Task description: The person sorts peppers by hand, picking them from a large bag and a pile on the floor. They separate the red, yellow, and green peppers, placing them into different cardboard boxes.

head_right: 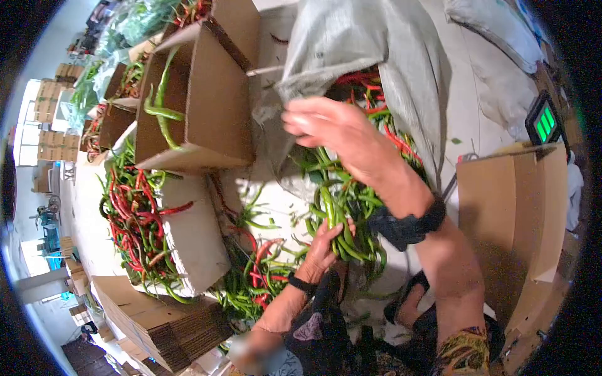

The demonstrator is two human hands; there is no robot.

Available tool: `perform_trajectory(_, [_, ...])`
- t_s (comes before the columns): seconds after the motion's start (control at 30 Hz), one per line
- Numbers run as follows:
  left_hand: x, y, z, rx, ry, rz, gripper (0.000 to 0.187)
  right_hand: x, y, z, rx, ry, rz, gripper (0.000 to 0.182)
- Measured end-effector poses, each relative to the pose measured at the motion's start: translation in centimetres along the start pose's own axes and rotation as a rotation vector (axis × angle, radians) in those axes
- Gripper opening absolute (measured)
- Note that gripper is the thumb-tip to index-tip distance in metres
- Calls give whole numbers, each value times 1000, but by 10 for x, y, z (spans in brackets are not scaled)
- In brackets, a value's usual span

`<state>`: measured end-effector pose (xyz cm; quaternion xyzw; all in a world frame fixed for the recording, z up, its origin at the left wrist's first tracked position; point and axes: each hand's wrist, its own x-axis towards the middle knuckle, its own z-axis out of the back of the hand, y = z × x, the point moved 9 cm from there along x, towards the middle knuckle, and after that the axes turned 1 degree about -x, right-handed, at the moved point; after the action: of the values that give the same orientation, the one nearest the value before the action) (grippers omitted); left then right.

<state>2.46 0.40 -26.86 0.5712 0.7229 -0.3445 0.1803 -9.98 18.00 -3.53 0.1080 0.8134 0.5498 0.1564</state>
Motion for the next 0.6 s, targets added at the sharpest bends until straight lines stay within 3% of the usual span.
perform_trajectory(0.1, [-6,3,0,30,72,-13,33,-66,-70,87,-245,-200,-284,42])
perform_trajectory(0.2, [-23,-7,-6,25,97,-31,32,-142,-138,153,-238,-356,-445,40])
perform_trajectory(0.37, [-34,-33,-14,-39,66,-118,48,-213,-245,181,-507,-401,-664,26])
perform_trajectory(0.4, [-37,-36,-11,-65,125,-116,55,-216,-248,182,-641,-497,-624,29])
perform_trajectory(0.43, [-42,-40,-15,-97,145,-117,53,-211,-247,177,-753,-479,-623,44])
perform_trajectory(0.5, [-48,-46,-25,-43,162,-118,47,-192,-226,164,-1189,-576,-485,54])
perform_trajectory(0.57, [-43,-43,-17,222,-11,-83,42,-177,-217,150,-1244,-610,-498,59])
perform_trajectory(0.6, [-36,-39,-12,294,0,-88,36,-170,-214,148,-1275,-628,-503,62])
